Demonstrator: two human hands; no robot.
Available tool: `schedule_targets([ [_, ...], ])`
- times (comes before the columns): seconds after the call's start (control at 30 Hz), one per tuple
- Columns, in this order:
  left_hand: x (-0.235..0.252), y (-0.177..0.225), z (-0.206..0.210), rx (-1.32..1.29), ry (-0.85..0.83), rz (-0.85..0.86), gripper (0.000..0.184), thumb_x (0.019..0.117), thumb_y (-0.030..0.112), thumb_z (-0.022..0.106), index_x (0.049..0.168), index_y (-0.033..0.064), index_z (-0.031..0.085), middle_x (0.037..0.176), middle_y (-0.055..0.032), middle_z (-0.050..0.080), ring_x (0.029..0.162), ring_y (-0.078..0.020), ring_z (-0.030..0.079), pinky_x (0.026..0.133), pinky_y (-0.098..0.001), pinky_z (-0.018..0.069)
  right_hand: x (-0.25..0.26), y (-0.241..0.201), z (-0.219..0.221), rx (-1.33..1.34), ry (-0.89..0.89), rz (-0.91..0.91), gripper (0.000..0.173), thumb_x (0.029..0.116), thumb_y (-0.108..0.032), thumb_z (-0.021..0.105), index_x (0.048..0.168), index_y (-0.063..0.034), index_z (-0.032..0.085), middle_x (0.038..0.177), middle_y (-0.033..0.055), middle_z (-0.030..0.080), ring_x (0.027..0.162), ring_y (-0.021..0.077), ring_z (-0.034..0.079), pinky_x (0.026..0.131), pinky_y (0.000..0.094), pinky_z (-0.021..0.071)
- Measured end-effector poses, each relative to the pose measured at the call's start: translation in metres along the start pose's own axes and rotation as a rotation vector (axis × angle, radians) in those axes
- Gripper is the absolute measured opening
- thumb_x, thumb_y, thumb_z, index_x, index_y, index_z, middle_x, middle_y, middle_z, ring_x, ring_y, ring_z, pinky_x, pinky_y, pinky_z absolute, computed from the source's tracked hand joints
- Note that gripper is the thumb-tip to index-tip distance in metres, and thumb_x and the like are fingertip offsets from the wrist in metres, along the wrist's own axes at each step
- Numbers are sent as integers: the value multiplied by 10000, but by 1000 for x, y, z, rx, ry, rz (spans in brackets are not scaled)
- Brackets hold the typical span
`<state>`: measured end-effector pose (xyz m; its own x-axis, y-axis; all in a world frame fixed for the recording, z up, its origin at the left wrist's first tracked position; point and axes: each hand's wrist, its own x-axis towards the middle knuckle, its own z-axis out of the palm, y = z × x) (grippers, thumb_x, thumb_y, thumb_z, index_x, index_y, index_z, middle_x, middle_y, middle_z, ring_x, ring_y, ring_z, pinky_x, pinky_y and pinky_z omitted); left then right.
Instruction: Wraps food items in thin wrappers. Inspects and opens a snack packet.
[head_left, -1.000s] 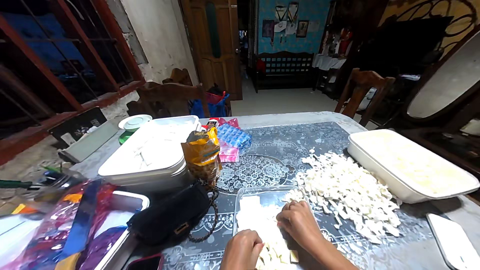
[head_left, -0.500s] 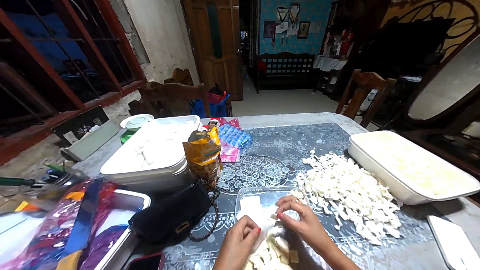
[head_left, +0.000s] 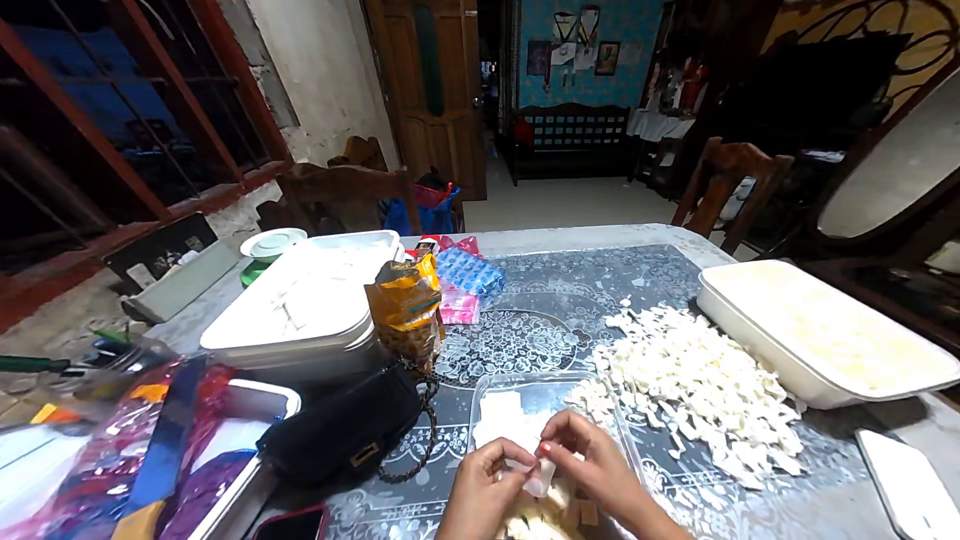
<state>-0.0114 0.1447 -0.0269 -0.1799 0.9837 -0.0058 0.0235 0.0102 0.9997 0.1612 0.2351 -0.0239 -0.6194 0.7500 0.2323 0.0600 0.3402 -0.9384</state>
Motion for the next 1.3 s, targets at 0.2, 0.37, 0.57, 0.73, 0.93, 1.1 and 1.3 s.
schedule_targets([
  [0.2,6,2,-6,-319,-19,-249,49,963,18,595,946,52,625,763,-2,685,668,-75,662,652,-242,568,0,18,5,-331,-127,-396,287,907,-273,747,993,-1,706,1060,167,722,1062,287,675,937,420,535],
  [0.37,2,14,-5,-378,-5,-307,167,985,-40,568,1133,-27,645,897,-70,743,789,-138,731,771,-304,619,1,1,6,123,-98,102,396,876,-114,747,1211,37,599,1042,74,670,881,82,666,780,255,574],
  [0.57,3,7,-3,-189,62,-197,134,925,-46,656,1047,-12,699,845,-37,741,737,-98,719,741,-267,612,5,-7,-7,268,122,160,108,900,-29,650,1004,-33,681,878,-33,692,743,46,661,687,243,576],
  [0.73,2,-3,-2,8,-5,12,104,823,-47,691,887,33,712,884,16,725,674,-1,610,630,-185,509,0,1,-2,-65,-20,-52,150,944,-87,647,1002,32,718,961,74,726,871,99,684,804,274,568],
  [0.93,6,-1,-7,-301,-23,-174,188,950,-25,589,1131,-2,631,859,-23,742,750,-81,701,716,-253,580,3,20,1,-444,-120,-506,220,901,-266,756,952,-54,722,1048,127,717,1061,258,670,925,372,544],
  [1.1,3,13,-7,-313,-60,-247,186,979,-50,555,1129,-30,662,901,-42,750,789,-115,735,776,-278,621,1,15,0,-111,-16,-216,158,896,-117,736,897,38,702,923,90,720,818,62,681,754,203,567],
  [1.3,-2,-3,2,197,97,115,140,891,82,716,1004,3,743,922,-56,748,769,-77,697,719,-257,578,1,0,-3,-40,-78,114,224,969,-71,631,1152,47,686,906,69,713,751,67,663,746,255,572],
])
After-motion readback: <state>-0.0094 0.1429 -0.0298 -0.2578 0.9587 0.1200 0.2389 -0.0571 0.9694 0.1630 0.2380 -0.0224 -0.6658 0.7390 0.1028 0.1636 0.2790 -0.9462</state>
